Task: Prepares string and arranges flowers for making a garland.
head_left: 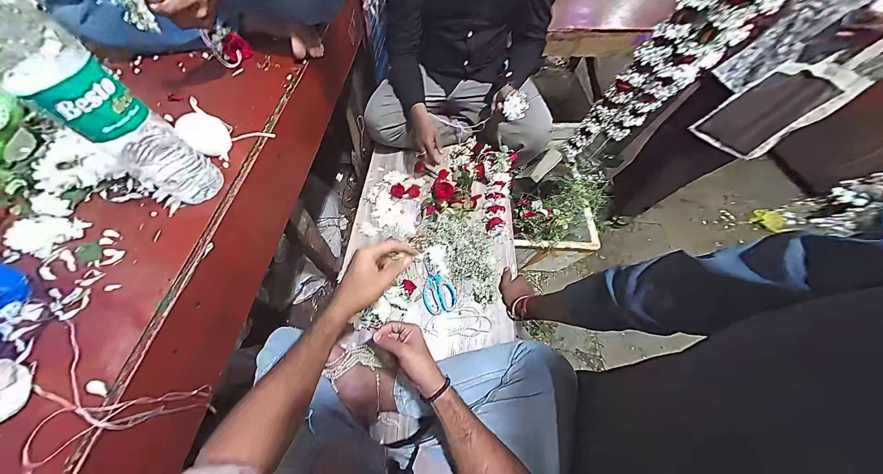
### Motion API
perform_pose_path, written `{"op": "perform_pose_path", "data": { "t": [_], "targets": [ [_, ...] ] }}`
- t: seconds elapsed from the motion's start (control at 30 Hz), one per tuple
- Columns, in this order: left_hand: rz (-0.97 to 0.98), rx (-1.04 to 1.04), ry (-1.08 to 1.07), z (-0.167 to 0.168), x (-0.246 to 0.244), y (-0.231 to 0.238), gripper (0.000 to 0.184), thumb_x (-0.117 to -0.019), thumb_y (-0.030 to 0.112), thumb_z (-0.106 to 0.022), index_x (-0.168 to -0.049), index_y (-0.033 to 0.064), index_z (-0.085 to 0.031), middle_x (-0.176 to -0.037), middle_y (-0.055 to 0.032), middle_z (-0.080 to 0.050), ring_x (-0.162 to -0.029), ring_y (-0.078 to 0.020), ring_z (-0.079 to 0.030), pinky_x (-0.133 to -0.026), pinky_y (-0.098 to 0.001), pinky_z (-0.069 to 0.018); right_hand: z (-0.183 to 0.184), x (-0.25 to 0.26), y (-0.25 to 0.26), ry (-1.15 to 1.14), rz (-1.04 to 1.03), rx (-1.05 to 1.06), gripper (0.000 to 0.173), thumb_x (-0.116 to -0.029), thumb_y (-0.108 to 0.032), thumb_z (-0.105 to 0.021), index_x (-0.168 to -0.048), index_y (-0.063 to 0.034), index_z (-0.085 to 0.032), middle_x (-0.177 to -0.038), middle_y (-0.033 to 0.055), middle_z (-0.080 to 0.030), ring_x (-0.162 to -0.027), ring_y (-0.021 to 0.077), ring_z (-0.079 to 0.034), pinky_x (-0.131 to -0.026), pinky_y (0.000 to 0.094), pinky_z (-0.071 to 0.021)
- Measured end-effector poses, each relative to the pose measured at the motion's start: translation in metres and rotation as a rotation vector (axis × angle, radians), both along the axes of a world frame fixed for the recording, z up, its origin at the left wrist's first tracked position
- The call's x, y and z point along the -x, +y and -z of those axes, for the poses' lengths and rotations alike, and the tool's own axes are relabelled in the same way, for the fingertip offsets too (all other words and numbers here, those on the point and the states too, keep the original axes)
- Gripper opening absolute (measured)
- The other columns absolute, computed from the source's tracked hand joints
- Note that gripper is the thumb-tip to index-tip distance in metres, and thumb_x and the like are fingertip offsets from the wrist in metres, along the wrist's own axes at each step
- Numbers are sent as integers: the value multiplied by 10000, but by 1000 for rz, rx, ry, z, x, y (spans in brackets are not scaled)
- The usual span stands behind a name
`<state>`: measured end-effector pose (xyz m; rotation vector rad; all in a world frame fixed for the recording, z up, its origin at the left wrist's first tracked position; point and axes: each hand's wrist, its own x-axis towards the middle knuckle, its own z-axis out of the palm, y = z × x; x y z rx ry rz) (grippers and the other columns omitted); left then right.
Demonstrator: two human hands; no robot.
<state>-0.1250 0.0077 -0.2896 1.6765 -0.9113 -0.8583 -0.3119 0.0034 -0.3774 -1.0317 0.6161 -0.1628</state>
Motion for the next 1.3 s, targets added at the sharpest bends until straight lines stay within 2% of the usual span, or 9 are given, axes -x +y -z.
{"op": "perform_pose_path", "data": {
  "t": [0.13, 0.27, 0.43, 0.63, 0.73, 0.87, 0.93, 1.1, 1.3],
  "targets": [
    [4, -160, 200, 35, 52, 103, 381, -1060, 191, -503, -1426, 138, -593, -1396, -27, -630, -784, -77, -670, -690, -286, -580, -6, 4, 3, -4, 4, -2, 91, -932, -76, -687, -881, -4, -709, -703, 26, -662, -612, 83, -594, -580, 273, -511],
    [-57, -66, 260, 52, 75, 152, 312, -1058, 179, -549, -1321, 43, -649, -1180, -70, -717, -923, -121, -715, -825, -316, -617, -10, 5, 10, 3, -55, 48, 89, -925, -69, -685, -871, -9, -721, -672, 15, -650, -536, 60, -531, -504, 245, -446],
    [-51, -170, 82, 42, 63, 181, 234, -1016, 230, -576, -999, 57, -733, -826, 0, -685, -696, -35, -602, -672, -239, -520, -27, 12, 10, -15, -88, 146, 88, -919, -80, -706, -844, -36, -714, -613, -27, -588, -484, 37, -452, -464, 226, -376],
    [111, -150, 61, 18, 56, 206, 293, -1053, 278, -509, -969, 56, -681, -802, -10, -623, -711, -61, -565, -666, -257, -486, -27, 41, 11, -14, -170, 166, 79, -926, -77, -699, -856, -43, -715, -622, -45, -592, -517, 19, -485, -489, 208, -397],
    [102, 43, 190, 16, 68, 205, 263, -1040, 195, -519, -911, 22, -670, -1012, -59, -651, -935, -93, -609, -807, -263, -516, -25, 52, 28, -49, -227, 59, 77, -931, -86, -697, -866, -47, -711, -638, -52, -597, -544, 14, -502, -514, 206, -413],
    [-53, 299, 557, 7, 90, 203, 243, -1032, 129, -498, -921, 0, -671, -1056, -114, -715, -831, -155, -692, -716, -322, -590, -24, 53, 31, -101, -276, 18, 129, -979, -108, -652, -996, -12, -737, -908, 42, -723, -823, 102, -664, -761, 298, -566],
    [-84, 343, 617, -4, 92, 204, 237, -1049, 114, -498, -982, -24, -679, -1003, -144, -745, -782, -202, -728, -689, -353, -622, -15, 46, 15, 2, -275, 189, 245, -1011, -131, -583, -1155, 21, -710, -1101, 112, -725, -1006, 185, -685, -898, 369, -576],
    [-92, 349, 437, -15, 91, 203, 108, -983, 8, -624, -1018, -57, -703, -1008, -147, -752, -834, -220, -749, -764, -361, -652, 49, 2, -19, 711, -309, 803, 405, -951, -349, -620, -1283, -131, -699, -926, 54, -736, -835, 212, -700, -800, 492, -580],
    [-139, 347, 352, -14, 86, 214, 120, -979, 80, -649, -985, -19, -716, -1032, -125, -735, -870, -200, -735, -790, -349, -641, 46, 1, -24, 640, -249, 711, 205, -909, -278, -670, -806, -105, -708, -699, 14, -640, -658, 166, -616, -635, 444, -519]
  ]
}}
